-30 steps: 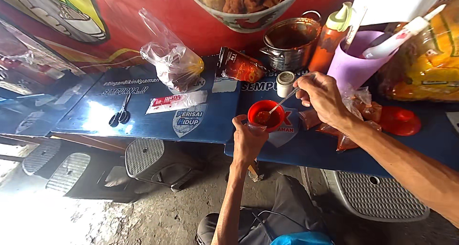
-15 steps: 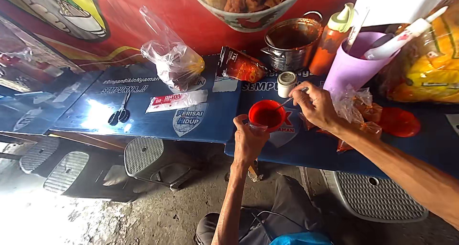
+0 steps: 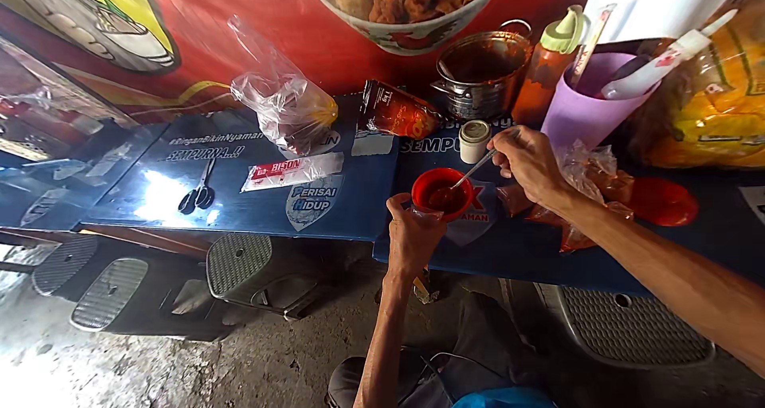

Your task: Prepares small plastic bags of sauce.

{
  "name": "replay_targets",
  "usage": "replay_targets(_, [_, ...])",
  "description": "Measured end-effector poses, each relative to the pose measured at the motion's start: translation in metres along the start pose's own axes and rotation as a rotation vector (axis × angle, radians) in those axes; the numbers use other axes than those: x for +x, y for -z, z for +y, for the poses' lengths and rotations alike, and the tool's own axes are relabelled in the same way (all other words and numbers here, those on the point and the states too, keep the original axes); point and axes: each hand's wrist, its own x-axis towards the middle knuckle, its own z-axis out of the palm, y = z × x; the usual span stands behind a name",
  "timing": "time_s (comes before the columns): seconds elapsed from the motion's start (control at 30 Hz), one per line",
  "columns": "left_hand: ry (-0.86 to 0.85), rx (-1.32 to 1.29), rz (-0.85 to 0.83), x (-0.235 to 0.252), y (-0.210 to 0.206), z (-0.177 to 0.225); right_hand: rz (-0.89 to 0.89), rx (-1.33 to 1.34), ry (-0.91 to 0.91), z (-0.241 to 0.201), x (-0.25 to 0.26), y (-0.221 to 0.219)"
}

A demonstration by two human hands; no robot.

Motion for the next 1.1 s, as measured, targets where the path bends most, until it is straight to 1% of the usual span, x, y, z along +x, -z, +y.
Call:
replay_targets(0.07, [-0.004,-0.002,0.001,0.000,0.000,-0.001,0.030,0.027,-0.011,-0.004,0.008,-0.002])
replay_targets(0.2, [-0.025,-0.018,0.008,0.000,-0.001,-0.004,0.026,0.058,-0.012,-0.015,0.008,-0.002])
replay_targets(0.3, [-0.027,-0.024,0.010,0.000,-0.001,-0.005,-0.010,0.054,0.046,-0.026,0.001,-0.004])
replay_targets(0.33, [-0.023,-0.023,0.009,0.000,-0.001,-0.005,-0.042,0.038,0.092,-0.028,-0.004,-0.006])
replay_targets(0.4, [-0.014,-0.025,0.004,0.000,-0.001,-0.005,-0.144,-0.011,0.249,-0.031,-0.018,-0.008])
replay_targets(0.5, [-0.005,-0.035,0.005,0.001,-0.002,-0.005,-0.306,-0.027,0.620,-0.025,-0.024,-0.006])
replay_targets(0.53, [0.004,-0.041,0.008,0.000,-0.001,-0.004,-0.328,-0.009,0.710,-0.023,-0.022,-0.005])
replay_targets(0.57, [0.021,-0.043,0.007,0.000,-0.001,-0.003,-0.314,0.000,0.746,-0.020,-0.021,-0.003])
replay_targets(0.6, [0.030,-0.041,0.006,-0.001,-0.001,-0.003,-0.272,-0.002,0.724,-0.019,-0.022,-0.001])
replay_targets(0.7, [0.010,-0.065,0.001,-0.001,0.000,-0.005,-0.106,-0.074,0.478,-0.015,-0.028,0.007])
replay_targets(0.77, [-0.013,-0.098,0.009,-0.002,0.000,-0.008,-0.037,-0.150,0.381,-0.008,-0.029,0.008])
replay_targets(0.87, [-0.035,-0.142,0.025,-0.002,-0.001,-0.015,0.007,-0.243,0.403,0.002,-0.028,0.007])
replay_targets(0.93, [-0.040,-0.158,0.025,-0.002,-0.001,-0.018,0.012,-0.259,0.427,0.007,-0.028,0.005])
replay_targets(1.1, [-0.018,-0.143,0.021,-0.003,-0.002,-0.014,0.002,-0.260,0.363,0.013,-0.027,0.002])
